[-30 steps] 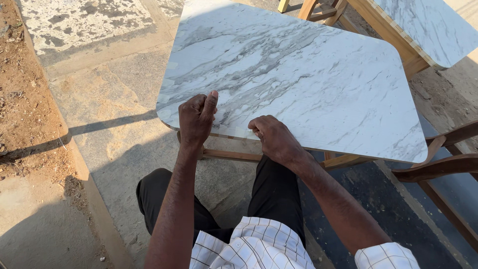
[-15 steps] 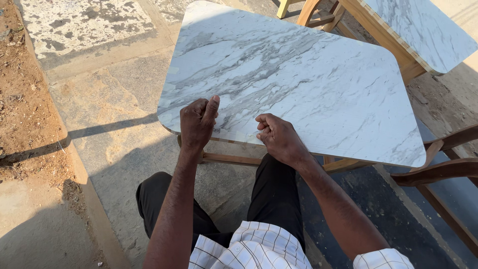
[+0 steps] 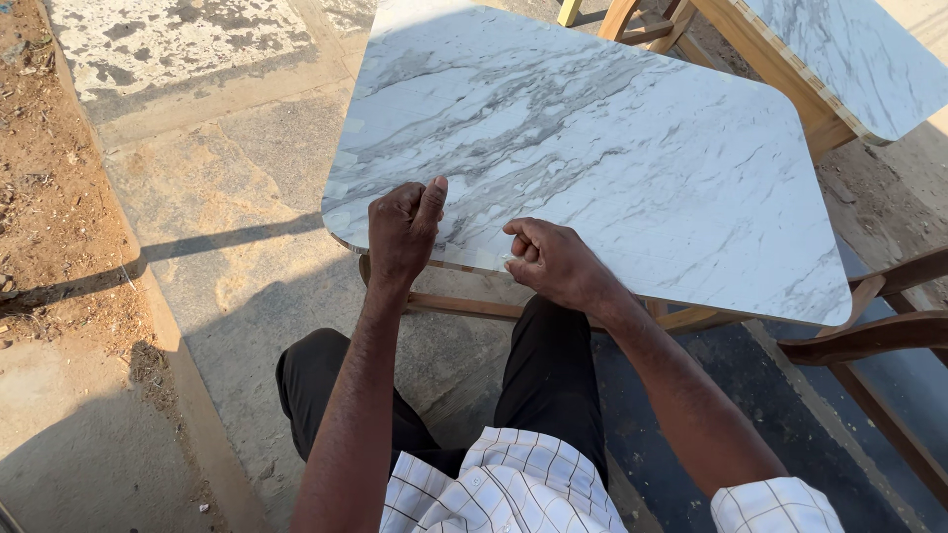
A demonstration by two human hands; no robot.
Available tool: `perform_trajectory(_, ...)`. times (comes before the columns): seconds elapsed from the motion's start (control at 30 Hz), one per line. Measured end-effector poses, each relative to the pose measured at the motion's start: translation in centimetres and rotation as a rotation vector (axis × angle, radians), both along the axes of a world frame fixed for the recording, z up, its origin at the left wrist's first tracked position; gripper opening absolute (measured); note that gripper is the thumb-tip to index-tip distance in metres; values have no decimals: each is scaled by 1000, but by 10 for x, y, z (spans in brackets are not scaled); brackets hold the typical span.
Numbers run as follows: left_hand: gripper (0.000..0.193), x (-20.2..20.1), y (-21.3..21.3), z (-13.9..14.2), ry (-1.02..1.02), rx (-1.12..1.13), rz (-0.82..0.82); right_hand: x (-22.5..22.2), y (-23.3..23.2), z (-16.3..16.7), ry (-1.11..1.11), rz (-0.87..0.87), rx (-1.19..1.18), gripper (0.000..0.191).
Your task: The person sits on the ground beside wooden tables with white marble-patterned tops and peels small pieces of masking tape off the table edges by hand, working around the edges of one table and then moving to another table.
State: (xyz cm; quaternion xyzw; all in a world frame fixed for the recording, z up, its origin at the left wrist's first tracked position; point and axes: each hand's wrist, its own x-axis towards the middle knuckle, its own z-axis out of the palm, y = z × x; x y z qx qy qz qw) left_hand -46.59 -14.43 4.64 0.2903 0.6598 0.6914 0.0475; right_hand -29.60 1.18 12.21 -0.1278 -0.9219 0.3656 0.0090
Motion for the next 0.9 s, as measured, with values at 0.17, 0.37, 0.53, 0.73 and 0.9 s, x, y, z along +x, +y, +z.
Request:
perform_trajectory(0.17, 53, 1, 0, 1, -1, 15, -5, 3, -7, -3, -57, -93, -72, 42)
perform_trajectory(0.37, 52, 0, -5, 7, -46, 1, -27, 10, -8, -12, 173, 69, 145, 41)
perform_trajectory(0.53, 63, 10, -20, 12, -152, 97, -145, 34, -28, -56, 351, 8, 152, 19)
perform_trajectory(0.73, 53, -2, -25, -36, -86, 181, -242, 82, -78, -111, 598, -83, 337, 22)
perform_trajectory(0.9, 55, -43, -20, -118, -187, -6, -341, 80, -81, -187, 528, -122, 336, 27)
